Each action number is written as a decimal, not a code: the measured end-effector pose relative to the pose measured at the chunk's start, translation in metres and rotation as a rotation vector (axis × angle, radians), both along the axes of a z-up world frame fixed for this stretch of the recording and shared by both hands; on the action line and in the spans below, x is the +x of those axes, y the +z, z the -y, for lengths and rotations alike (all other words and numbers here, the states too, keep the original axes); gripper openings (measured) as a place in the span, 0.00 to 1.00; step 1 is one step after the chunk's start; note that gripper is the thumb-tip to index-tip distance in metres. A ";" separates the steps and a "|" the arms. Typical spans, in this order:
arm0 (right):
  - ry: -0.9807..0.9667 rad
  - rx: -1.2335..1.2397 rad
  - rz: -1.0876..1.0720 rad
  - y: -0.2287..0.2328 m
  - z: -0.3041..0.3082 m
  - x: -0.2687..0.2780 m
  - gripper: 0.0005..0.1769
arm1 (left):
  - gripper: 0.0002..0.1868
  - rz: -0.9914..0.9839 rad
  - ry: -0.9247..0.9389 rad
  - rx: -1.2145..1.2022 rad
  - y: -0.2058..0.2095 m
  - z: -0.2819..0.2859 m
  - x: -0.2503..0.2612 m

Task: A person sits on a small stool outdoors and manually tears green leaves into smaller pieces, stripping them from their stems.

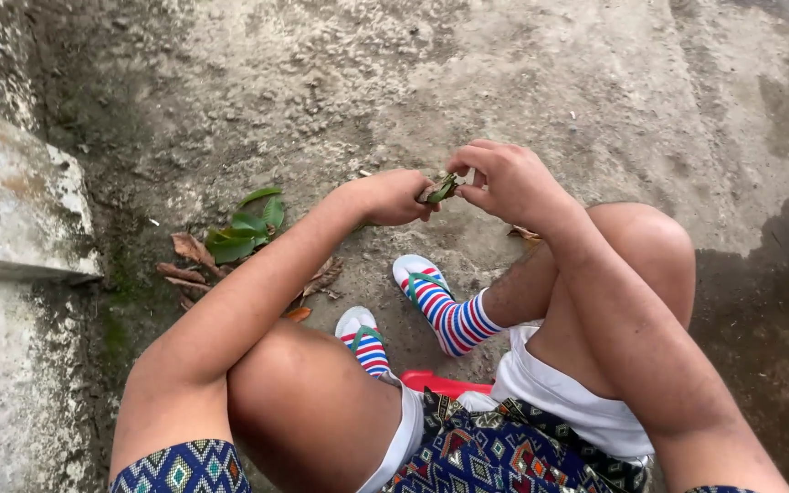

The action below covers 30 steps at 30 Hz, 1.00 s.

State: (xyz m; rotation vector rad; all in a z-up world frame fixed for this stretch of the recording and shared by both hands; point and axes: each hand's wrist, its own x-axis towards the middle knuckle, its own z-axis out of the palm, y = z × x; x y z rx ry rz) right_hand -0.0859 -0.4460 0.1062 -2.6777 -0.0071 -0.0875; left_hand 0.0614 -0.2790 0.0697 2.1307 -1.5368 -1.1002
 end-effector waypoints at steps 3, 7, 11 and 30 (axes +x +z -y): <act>-0.039 -0.014 0.043 -0.007 0.020 -0.022 0.13 | 0.14 0.156 -0.058 0.015 0.003 0.018 -0.016; -0.076 -0.014 0.090 -0.003 0.038 -0.052 0.13 | 0.13 0.406 -0.120 0.001 -0.013 0.060 -0.032; -0.104 0.022 0.157 -0.020 0.049 -0.087 0.12 | 0.16 0.807 -0.282 -0.104 -0.006 0.076 -0.061; -0.490 0.578 0.151 -0.123 0.140 -0.159 0.16 | 0.23 0.604 -0.213 0.019 -0.110 0.200 -0.144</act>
